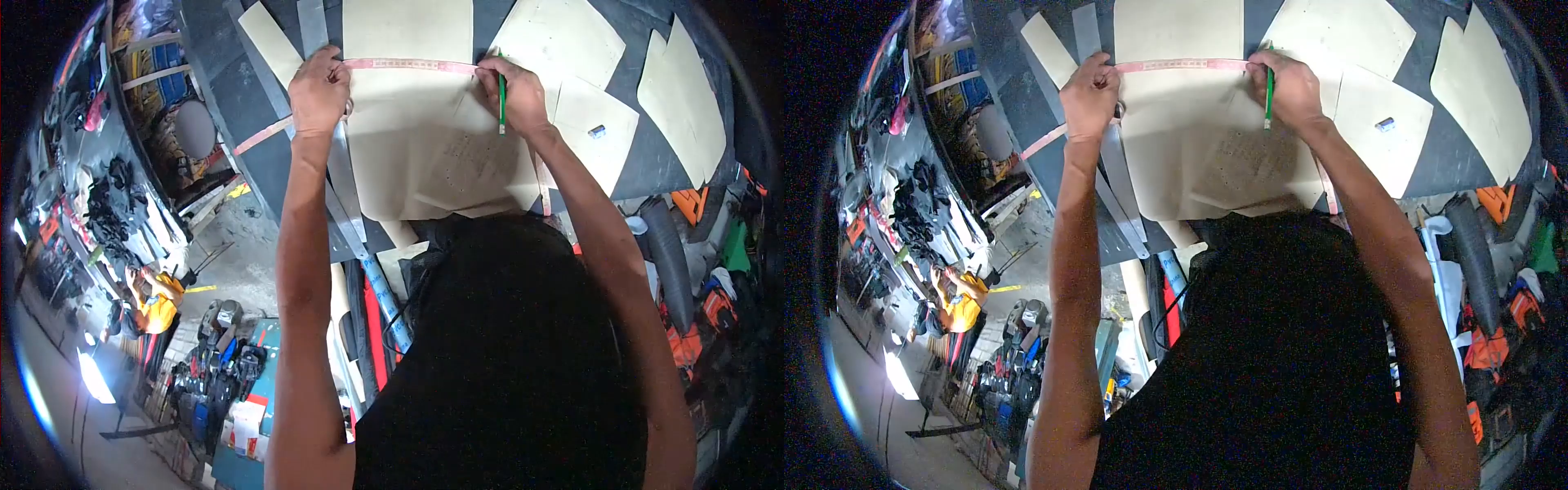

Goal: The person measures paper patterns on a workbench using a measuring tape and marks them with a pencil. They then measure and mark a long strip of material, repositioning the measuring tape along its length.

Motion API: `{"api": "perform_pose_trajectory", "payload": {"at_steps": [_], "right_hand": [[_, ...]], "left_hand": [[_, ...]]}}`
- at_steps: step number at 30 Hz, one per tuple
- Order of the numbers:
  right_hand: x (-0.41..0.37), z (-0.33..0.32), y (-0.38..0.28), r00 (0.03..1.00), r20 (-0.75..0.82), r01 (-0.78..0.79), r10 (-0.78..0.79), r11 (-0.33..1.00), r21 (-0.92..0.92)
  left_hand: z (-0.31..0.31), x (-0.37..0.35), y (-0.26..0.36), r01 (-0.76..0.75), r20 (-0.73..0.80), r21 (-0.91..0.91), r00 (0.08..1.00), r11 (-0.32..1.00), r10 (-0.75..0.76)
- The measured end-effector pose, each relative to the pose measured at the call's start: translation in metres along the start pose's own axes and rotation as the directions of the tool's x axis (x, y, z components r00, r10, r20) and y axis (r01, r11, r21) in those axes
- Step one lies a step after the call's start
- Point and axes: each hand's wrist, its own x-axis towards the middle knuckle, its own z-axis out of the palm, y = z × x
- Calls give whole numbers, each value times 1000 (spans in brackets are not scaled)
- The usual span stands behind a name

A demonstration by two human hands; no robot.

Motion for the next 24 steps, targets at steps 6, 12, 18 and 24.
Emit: {"api": "perform_pose_trajectory", "payload": {"at_steps": [6,12,18,24], "right_hand": [[3,-1,-5,999,-34,19,-24,989,-146],[5,2,2,994,-45,84,-99,962,-259],[8,1,6,997,-15,69,-73,980,-185],[9,-3,3,998,33,57,-52,978,-202]], "left_hand": [[1,1,1,-38,-31,44,999,998,39],[2,0,3,10,-19,-7,1000,1000,-10],[1,0,4,20,-8,-24,1000,1000,-20],[-2,2,9,96,54,5,994,995,-96]]}}
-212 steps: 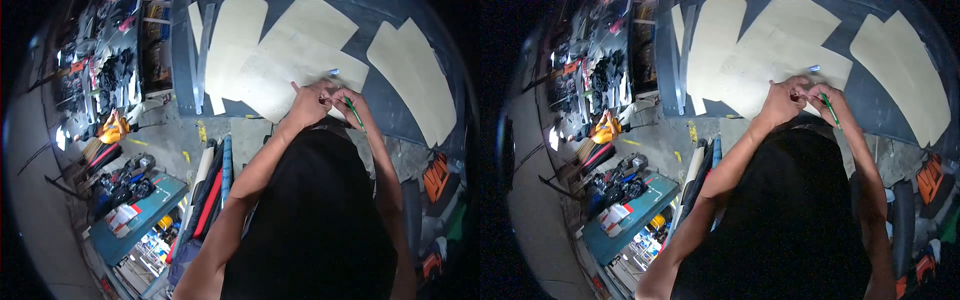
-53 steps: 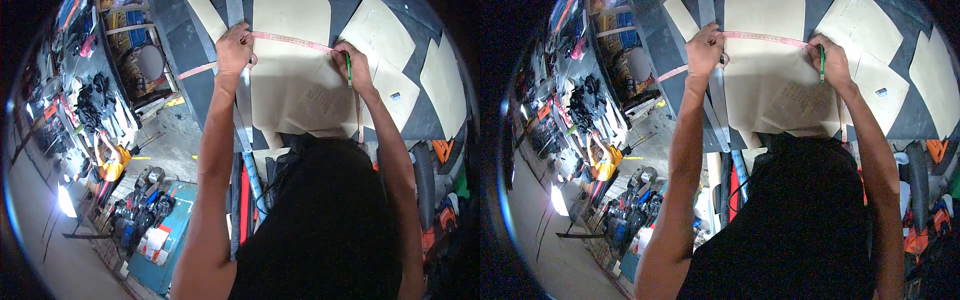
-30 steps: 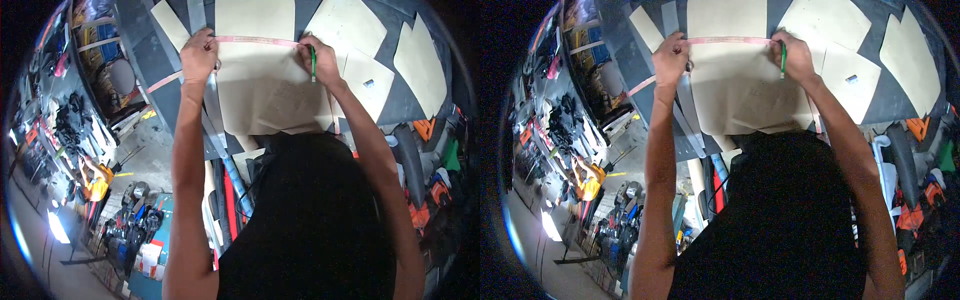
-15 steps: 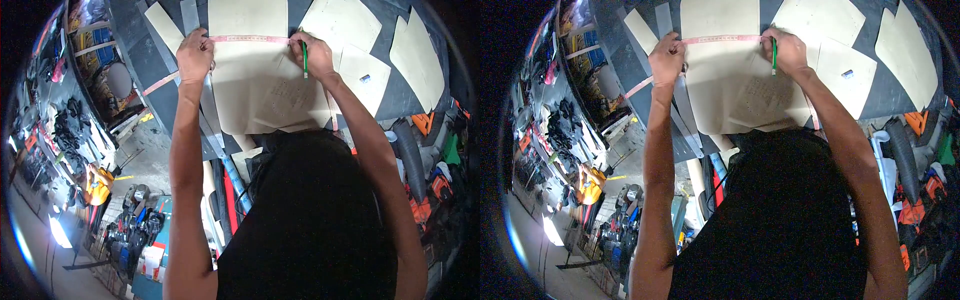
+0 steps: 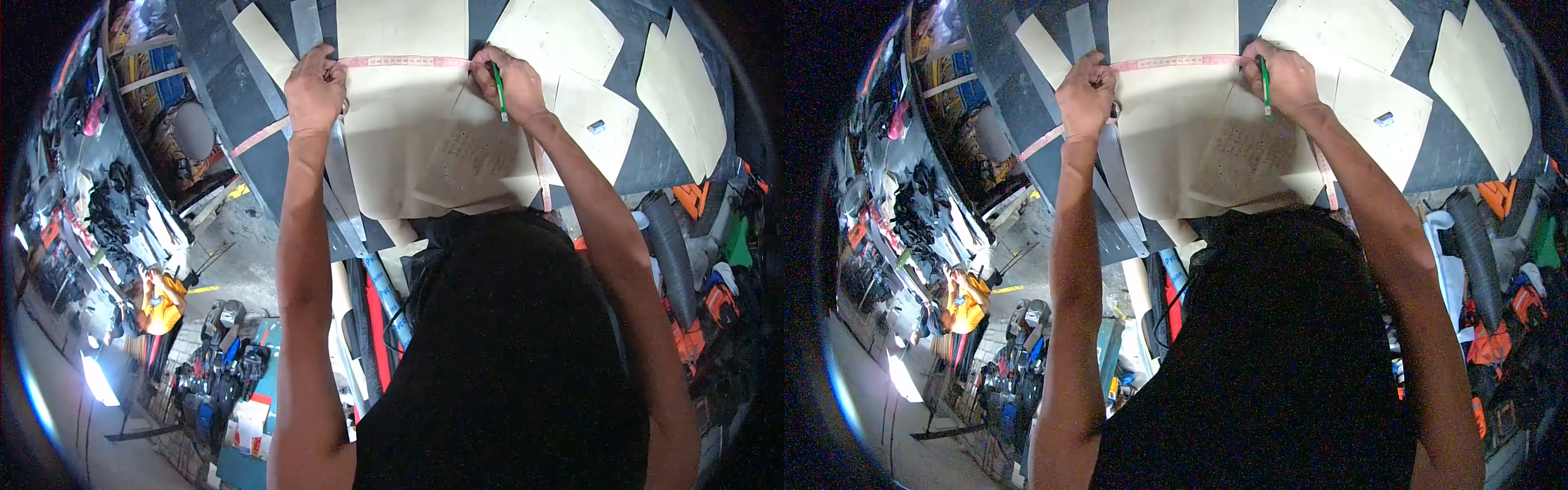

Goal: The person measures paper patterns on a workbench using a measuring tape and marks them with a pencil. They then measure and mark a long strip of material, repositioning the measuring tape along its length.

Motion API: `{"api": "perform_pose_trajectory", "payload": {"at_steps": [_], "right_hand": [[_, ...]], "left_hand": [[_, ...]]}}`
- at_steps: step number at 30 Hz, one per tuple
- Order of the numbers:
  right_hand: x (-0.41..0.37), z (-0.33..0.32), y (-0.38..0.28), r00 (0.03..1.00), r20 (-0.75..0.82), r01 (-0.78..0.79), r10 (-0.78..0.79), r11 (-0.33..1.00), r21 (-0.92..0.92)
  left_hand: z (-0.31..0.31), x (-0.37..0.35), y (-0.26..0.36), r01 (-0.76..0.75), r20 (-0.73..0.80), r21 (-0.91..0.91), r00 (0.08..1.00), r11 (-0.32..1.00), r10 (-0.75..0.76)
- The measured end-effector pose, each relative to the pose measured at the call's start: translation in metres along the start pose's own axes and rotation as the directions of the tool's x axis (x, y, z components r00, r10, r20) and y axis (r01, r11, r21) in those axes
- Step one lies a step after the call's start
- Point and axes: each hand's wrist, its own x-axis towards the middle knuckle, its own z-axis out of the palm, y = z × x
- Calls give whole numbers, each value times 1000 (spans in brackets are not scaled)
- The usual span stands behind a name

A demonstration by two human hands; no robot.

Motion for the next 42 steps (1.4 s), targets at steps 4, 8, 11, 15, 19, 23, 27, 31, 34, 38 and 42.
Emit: {"api": "perform_pose_trajectory", "payload": {"at_steps": [4,8,11,15,19,23,27,31,34,38,42], "right_hand": [[-8,-11,-6,999,-8,40,-39,982,183],[-29,-55,-37,994,109,-39,14,974,222],[-46,-78,-45,989,151,-44,3,962,268],[-71,-103,-51,994,110,-5,-23,969,248],[-97,-123,-48,997,42,48,-60,968,245],[-119,-134,-37,994,-24,113,-111,956,272],[-140,-149,-28,997,-42,77,-68,956,282],[-157,-158,-11,995,-84,70,-49,960,270],[-166,-166,3,997,-83,23,2,951,308],[-177,-179,23,990,-139,23,21,950,312],[-181,-195,46,984,-177,23,33,952,305]], "left_hand": [[-4,-1,21,-333,10,197,941,922,338],[15,-28,110,-293,74,-141,949,946,305],[25,-46,157,-215,214,-248,939,945,270],[24,-58,191,-208,182,-410,936,888,303],[16,-71,216,-124,196,-455,952,882,235],[14,-81,238,-86,267,-426,939,901,216],[27,-88,253,-200,271,-405,906,892,326],[38,-94,276,-185,331,-395,885,900,327],[51,-97,292,-175,321,-443,885,879,338],[75,-99,311,-148,325,-496,882,856,341],[92,-97,339,-91,361,-497,883,863,300]]}}
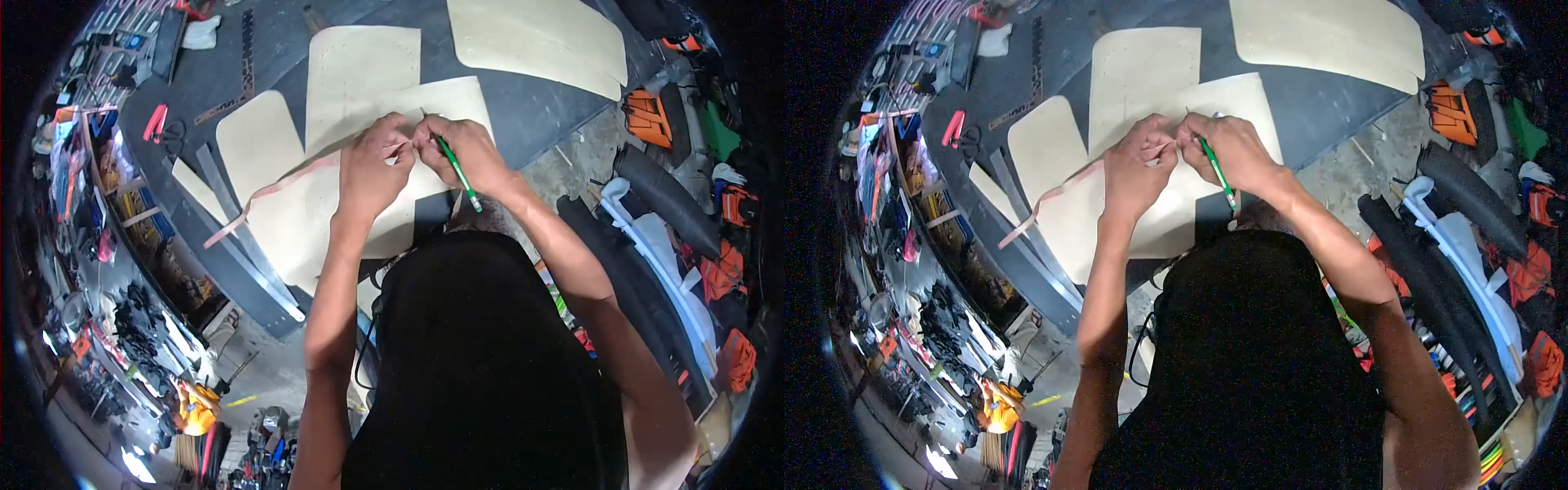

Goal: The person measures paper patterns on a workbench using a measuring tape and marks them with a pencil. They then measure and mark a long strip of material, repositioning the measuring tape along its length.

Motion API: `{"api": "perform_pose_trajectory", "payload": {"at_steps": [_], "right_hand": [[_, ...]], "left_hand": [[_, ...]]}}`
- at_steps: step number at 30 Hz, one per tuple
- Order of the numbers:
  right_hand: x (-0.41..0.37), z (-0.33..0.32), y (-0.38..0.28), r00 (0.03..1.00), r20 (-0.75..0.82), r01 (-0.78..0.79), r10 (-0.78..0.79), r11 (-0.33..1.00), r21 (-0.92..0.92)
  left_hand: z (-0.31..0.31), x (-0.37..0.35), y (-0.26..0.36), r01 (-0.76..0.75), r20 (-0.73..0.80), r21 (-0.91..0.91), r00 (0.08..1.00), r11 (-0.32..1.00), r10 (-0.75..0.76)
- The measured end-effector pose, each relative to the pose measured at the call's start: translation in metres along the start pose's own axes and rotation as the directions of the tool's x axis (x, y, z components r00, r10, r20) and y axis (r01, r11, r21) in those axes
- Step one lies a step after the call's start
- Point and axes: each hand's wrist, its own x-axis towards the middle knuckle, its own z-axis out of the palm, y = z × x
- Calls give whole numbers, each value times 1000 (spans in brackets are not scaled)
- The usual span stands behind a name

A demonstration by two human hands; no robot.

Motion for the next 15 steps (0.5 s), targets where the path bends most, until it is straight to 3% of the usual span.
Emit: {"api": "perform_pose_trajectory", "payload": {"at_steps": [5,10,13,15], "right_hand": [[6,-38,43,999,-30,23,-23,1000,-11],[19,-93,111,996,-76,43,-39,998,45],[21,-148,172,969,150,-236,196,913,332],[30,-176,243,935,207,-354,288,764,540]], "left_hand": [[45,35,20,100,37,6,994,995,-100],[105,91,24,43,2,151,999,988,-44],[133,134,23,193,1,257,980,947,-199],[146,171,14,214,-35,258,977,942,-212]]}}
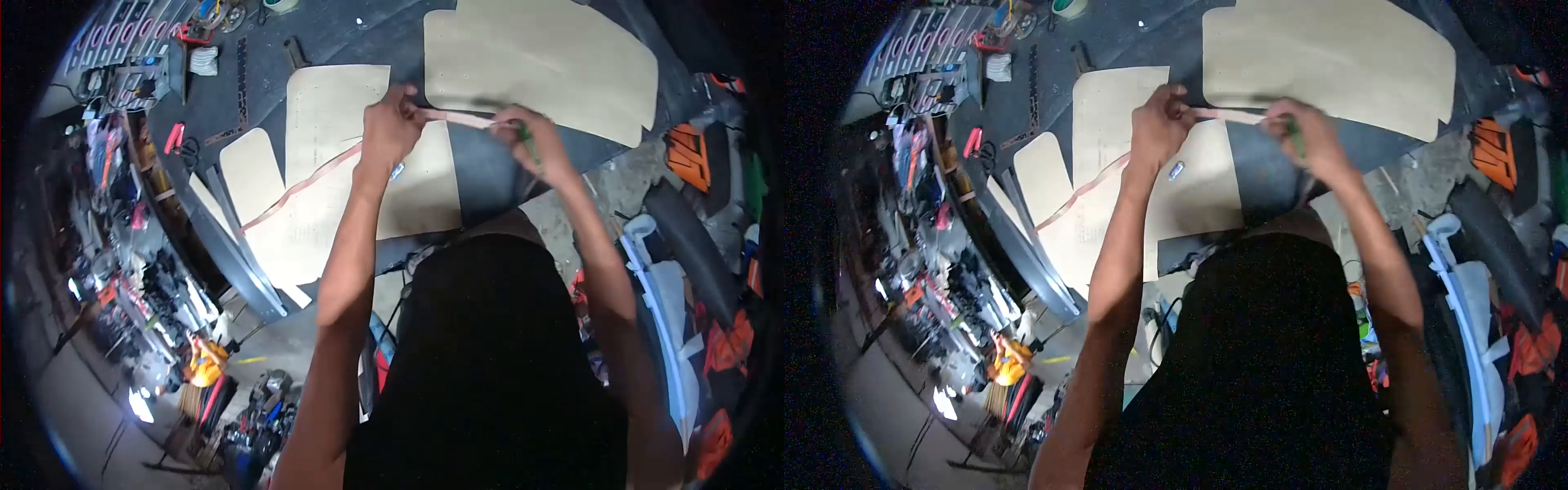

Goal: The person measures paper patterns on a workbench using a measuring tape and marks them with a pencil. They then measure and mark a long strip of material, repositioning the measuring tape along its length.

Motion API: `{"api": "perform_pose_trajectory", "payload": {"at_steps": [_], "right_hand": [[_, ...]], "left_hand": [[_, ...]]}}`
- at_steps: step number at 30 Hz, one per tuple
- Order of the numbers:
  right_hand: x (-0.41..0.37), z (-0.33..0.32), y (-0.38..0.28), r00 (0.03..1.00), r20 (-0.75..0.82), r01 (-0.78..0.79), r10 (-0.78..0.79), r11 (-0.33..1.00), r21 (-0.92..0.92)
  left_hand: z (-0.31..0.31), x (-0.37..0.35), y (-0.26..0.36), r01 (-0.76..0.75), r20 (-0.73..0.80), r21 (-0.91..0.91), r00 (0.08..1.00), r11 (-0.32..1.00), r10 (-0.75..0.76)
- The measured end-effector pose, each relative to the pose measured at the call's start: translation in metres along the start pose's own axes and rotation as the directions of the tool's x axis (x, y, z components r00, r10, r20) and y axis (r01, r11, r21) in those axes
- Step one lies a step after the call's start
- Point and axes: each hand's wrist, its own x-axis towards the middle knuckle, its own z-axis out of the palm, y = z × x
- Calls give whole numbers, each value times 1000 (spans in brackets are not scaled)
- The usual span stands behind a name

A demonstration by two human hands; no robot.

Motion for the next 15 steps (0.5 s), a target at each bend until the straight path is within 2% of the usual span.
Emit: {"api": "perform_pose_trajectory", "payload": {"at_steps": [2,3,4,6,7,10,11,14,15], "right_hand": [[7,-53,18,999,-19,36,-36,998,43],[5,-75,19,980,-34,193,-197,977,-86],[4,-94,23,981,-28,188,-191,980,-69],[11,-129,26,969,-54,205,-240,909,-363],[13,-142,27,968,-53,211,-244,912,-352],[7,-169,35,974,-203,-58,-97,764,-643],[6,-176,37,974,-208,-61,-93,772,-633],[6,-199,46,929,-314,-297,197,903,-310],[7,-206,56,929,-311,-299,202,904,-305]], "left_hand": [[11,31,-7,-17,-26,37,1000,999,18],[18,41,-11,-45,-47,47,998,998,47],[25,51,-20,-33,-42,61,998,998,35],[35,73,-39,-43,-44,145,998,989,50],[38,78,-43,-50,-41,187,997,981,59],[46,81,-49,-18,-55,221,998,975,31],[48,83,-51,-3,-62,230,998,973,18],[53,83,-41,57,-65,249,997,967,-42],[55,84,-40,90,-71,252,995,963,-74]]}}
